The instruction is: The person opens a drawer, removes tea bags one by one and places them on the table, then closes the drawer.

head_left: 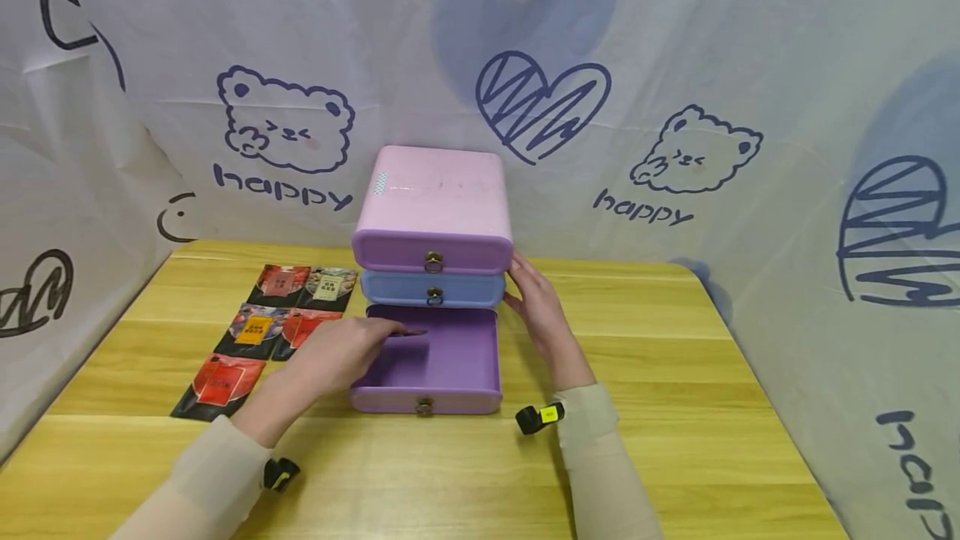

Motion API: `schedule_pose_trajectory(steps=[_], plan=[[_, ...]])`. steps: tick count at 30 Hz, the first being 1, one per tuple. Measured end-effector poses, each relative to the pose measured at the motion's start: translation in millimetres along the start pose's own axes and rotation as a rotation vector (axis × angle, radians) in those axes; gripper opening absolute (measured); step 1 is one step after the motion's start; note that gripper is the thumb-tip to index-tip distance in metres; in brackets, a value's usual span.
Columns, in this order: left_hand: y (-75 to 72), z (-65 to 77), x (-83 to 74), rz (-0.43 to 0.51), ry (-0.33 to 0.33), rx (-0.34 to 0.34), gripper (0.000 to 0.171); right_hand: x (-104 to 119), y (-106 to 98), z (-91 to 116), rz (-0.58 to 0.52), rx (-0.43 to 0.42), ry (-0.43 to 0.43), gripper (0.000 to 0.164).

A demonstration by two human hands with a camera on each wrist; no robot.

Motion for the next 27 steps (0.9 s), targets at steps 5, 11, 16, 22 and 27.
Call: schedule_pose_trajectory(steps=[5,11,16,22,27], plan=[[-7.3,5.7,-2.6,-0.005,0.000,-0.008,0.047,0.0,0.3,-0.3,-0.009,0.002,-0.007,0.048],[-13.9,14.0,-3.1,0.007,-0.013,-0.047,0.060,1.5,0.8,0.5,-0.007,0.005,-0.008,0.049],[-19.6,21.5,-2.6,-0.007,0.019,-0.109,0.066,2.2,1.2,1.2,-0.020,0.005,0.003,0.048],[-28.2,33.4,-0.8,-0.037,0.027,-0.193,0.063,1.9,0.5,0.7,-0.033,0.015,-0.009,0.047],[-36.9,44.1,4.0,-0.050,0.022,-0.242,0.061,1.2,0.7,1.0,-0.041,0.017,-0.027,0.046]])
Point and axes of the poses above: each hand's wrist, its own z-axis away from the middle knuckle, its own y-axis out of the palm, x = y × z, the point moved 1 cm from there along -z, towards the middle knuckle, and after that the axes turned 2 degrees about -x, right-handed, at the moved point
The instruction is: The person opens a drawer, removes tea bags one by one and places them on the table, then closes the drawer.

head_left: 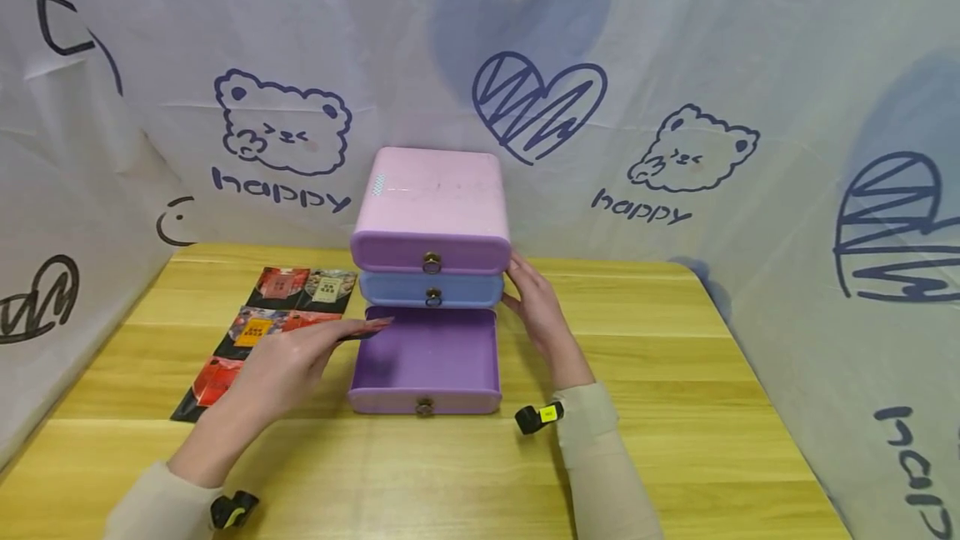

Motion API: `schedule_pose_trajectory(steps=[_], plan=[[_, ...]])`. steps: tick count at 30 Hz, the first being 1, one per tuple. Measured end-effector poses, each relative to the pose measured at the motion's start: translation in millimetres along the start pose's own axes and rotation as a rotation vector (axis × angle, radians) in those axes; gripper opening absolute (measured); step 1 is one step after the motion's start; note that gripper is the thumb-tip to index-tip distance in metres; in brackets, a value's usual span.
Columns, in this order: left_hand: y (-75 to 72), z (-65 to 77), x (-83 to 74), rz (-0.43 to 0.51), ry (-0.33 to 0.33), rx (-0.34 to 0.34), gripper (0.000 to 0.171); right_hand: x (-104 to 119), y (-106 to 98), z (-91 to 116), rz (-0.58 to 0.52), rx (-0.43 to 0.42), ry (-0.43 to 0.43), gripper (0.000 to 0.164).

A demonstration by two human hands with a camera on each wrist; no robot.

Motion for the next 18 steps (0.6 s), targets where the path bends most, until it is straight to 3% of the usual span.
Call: schedule_pose_trajectory(steps=[6,10,12,14,18], plan=[[-14.0,12.6,10.9,-0.029,0.032,-0.113,0.044,-0.7,-0.3,-0.1,-0.001,-0.010,0.003,0.045],[-22.1,21.0,16.4,-0.073,0.030,-0.143,0.031,-1.1,-0.8,-0.8,0.006,-0.017,0.015,0.045],[-24.4,25.5,18.1,-0.084,0.019,-0.157,0.031,-0.9,-0.7,-0.7,0.013,-0.017,0.018,0.046],[-25.3,30.0,19.6,-0.088,0.018,-0.187,0.041,-0.7,-0.5,-0.6,0.019,-0.015,0.018,0.046],[-27.3,37.7,21.3,-0.082,0.032,-0.227,0.030,-0.5,-0.3,-0.3,0.024,-0.008,0.010,0.047]])
Point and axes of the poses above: each hand's wrist, its own z-axis away from the middle knuckle, its own y-axis out of the palm, x = y × z, the point moved 1 cm from there along -z, towards the middle knuckle, and after that the axes turned 2 degrees about -x, right-handed, at the moved point
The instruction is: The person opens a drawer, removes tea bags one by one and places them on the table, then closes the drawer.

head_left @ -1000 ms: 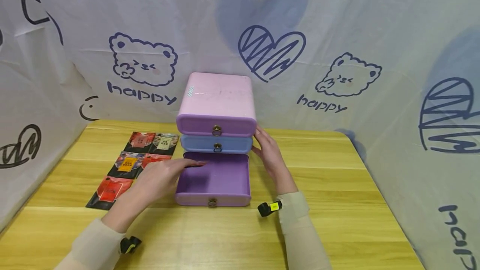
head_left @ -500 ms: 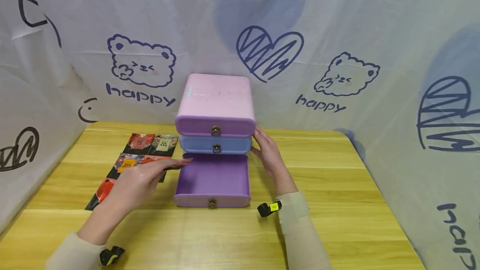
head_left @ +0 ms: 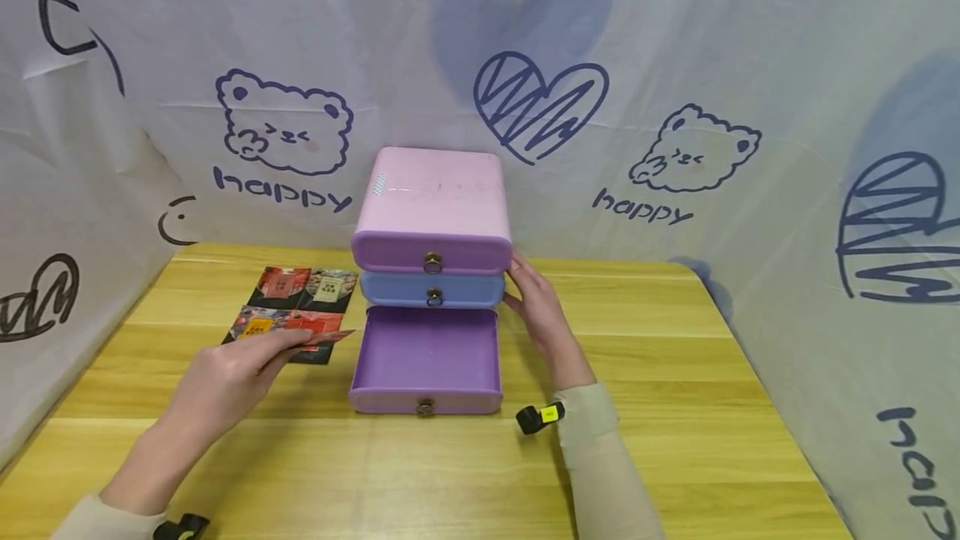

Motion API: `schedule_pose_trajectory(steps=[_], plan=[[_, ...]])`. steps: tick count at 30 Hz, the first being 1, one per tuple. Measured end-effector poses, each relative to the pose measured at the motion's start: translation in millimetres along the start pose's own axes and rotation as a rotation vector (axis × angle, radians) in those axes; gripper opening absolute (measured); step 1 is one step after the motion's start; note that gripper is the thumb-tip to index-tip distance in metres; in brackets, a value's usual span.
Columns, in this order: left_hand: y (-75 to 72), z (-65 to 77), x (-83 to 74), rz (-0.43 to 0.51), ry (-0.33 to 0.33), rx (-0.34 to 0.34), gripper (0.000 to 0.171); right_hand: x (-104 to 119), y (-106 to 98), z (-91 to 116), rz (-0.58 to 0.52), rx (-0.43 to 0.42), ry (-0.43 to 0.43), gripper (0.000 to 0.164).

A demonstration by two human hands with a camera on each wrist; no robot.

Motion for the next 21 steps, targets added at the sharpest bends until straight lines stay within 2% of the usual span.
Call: schedule_pose_trajectory(steps=[2,5,9,11,15,21], plan=[[-1.1,3.7,0.9,0.005,0.005,0.006,0.022,0.3,-0.1,0.2,0.001,0.001,-0.001,0.047],[-1.5,10.3,2.6,0.007,-0.006,0.047,0.021,0.9,-0.3,0.5,0.005,-0.002,0.003,0.047],[-0.5,18.1,5.4,0.012,-0.023,0.095,0.037,1.6,-0.1,0.8,0.003,-0.002,0.001,0.048],[0.0,21.1,6.5,0.021,-0.018,0.106,0.037,1.8,0.0,0.9,0.000,0.000,-0.002,0.049],[0.0,25.9,7.6,0.020,-0.023,0.162,0.023,2.2,0.4,1.3,-0.006,0.003,-0.004,0.048],[-1.9,31.1,8.3,0.027,-0.082,0.291,0.043,1.7,0.7,0.9,-0.006,-0.001,-0.004,0.048]])
Point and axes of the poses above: each hand's wrist, its own z-axis away from the middle knuckle, its own y-axis out of the palm, x = y × z, the point moved 1 cm from there along -z, towards the middle knuckle, and after that the axes turned 2 degrees about -x, right-handed, at the moved point
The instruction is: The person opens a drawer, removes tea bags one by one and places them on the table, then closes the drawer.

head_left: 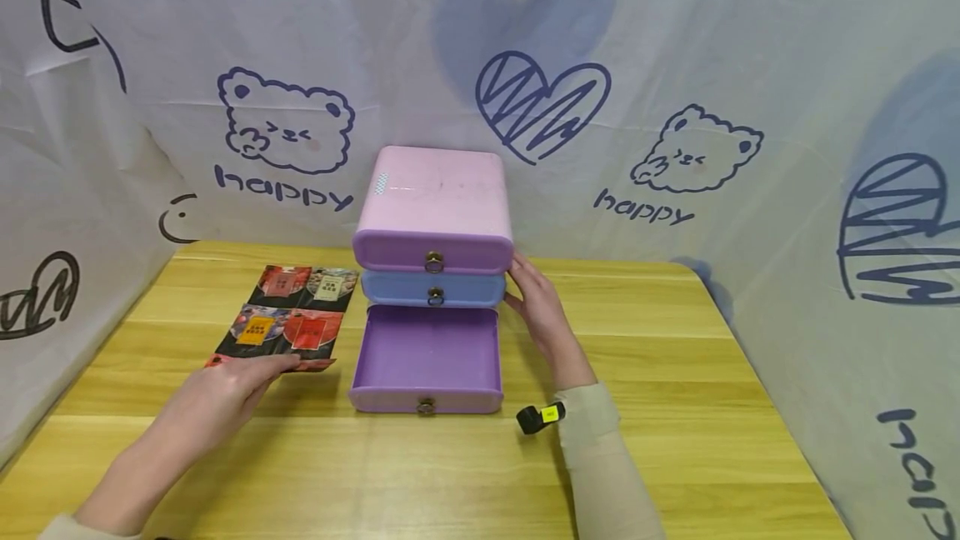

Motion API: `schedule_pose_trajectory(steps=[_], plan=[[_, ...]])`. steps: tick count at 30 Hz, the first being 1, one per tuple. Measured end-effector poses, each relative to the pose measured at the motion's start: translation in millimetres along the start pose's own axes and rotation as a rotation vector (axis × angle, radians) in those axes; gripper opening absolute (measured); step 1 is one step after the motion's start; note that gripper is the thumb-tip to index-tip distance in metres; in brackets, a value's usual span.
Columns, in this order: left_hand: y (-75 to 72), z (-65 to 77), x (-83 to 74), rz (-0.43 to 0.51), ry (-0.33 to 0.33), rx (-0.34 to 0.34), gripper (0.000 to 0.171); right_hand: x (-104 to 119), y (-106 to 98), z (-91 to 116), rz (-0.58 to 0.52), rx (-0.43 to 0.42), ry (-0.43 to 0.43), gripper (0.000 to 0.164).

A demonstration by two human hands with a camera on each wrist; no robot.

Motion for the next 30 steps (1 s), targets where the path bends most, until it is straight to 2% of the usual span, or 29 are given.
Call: schedule_pose_trajectory(steps=[11,17,23,27,30], plan=[[0.4,4.4,4.6,-0.009,-0.005,0.127,0.042,-0.5,-0.3,-0.7,-0.008,0.009,-0.007,0.048],[2.1,6.3,6.1,-0.014,-0.024,0.205,0.035,-1.2,-0.3,-0.8,0.011,0.006,-0.011,0.049],[6.6,8.5,9.9,0.016,-0.029,0.242,0.035,-3.1,-1.1,-1.6,0.048,-0.001,-0.017,0.050],[10.2,9.5,11.6,0.028,-0.056,0.295,0.037,-2.1,-0.9,-0.7,0.023,0.002,-0.010,0.049],[11.7,9.5,11.1,0.036,-0.101,0.340,0.038,-0.6,-0.4,-0.1,0.011,0.002,0.002,0.049]])
Point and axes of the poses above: each hand's wrist, its own z-axis away from the middle knuckle, its own y-axis out of the palm, x = y × z, the point moved 1 cm from there along -z, towards the middle knuckle, and after that the axes turned 2 degrees about -x, right-handed, at the moved point
